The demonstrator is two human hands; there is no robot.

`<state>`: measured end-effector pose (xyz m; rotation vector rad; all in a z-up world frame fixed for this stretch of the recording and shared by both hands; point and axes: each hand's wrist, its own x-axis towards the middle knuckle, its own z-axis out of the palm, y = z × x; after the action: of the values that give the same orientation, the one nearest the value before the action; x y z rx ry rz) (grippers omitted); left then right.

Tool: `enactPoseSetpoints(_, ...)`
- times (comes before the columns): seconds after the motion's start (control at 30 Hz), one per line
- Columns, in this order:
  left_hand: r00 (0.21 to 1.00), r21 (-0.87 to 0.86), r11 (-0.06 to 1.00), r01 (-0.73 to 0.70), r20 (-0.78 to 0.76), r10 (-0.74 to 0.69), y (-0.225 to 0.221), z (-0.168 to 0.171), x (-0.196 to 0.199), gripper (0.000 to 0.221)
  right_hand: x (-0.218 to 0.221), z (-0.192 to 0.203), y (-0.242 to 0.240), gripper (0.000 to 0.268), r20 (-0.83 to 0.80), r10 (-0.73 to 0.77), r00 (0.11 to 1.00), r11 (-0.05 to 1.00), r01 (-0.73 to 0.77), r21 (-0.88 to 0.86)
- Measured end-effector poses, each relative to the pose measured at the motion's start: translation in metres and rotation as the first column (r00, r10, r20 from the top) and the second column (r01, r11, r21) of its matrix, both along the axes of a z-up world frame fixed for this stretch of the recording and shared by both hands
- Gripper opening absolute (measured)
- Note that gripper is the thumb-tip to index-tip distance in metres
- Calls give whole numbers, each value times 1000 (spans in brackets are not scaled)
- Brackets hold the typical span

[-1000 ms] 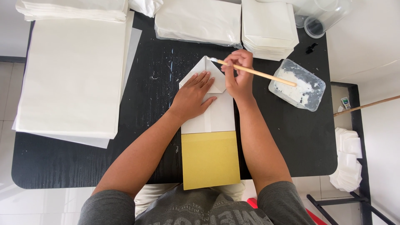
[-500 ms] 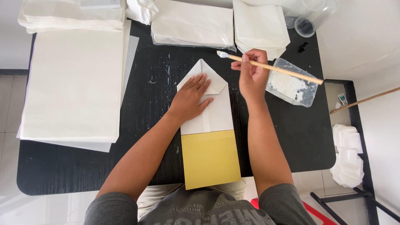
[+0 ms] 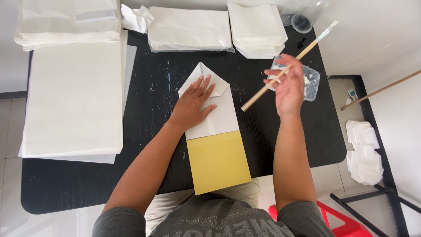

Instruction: Manually assembling a pouch by folding a white sheet and applying glue with a brush.

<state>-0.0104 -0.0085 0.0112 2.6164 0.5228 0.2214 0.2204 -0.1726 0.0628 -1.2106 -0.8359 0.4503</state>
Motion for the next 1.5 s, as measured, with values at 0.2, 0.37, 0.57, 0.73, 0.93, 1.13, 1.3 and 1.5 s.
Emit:
enactPoseSetpoints(0.2,999,38,999,8,35,-10,1,-9,-2,65,24,6,-33,40,273,-292,917,920,347,-180)
enactPoseSetpoints(0.37,978,242,962,124,136,-160,10,-26,-4,66,50,9,-51,49,568,-350,745,702,610,-368)
enactPoseSetpoints(0.57,981,158,980,120,132,-141,4,-14,-2,64,99,-38,-56,42,777,-251,578,664,687,-296)
enactPoseSetpoints(0.73,998,23,997,-67,4,67,-3,-1,1,62,90,-41,-51,41,771,-207,602,589,706,-393)
enactPoseSetpoints(0.93,980,128,989,-74,195,48,-2,-13,1,50,86,-40,-51,43,783,-182,595,600,698,-391)
enactPoseSetpoints(1.13,941,202,975,-89,338,15,-1,-16,0,33,88,-43,-53,49,818,-165,552,571,729,-377)
enactPoseSetpoints(1.3,911,208,974,-92,413,-2,0,-12,1,22,82,-35,-53,51,839,-138,526,568,736,-369)
enactPoseSetpoints(1.5,855,192,958,-213,511,88,2,-6,0,13,56,-13,-39,45,924,-114,364,562,791,-243)
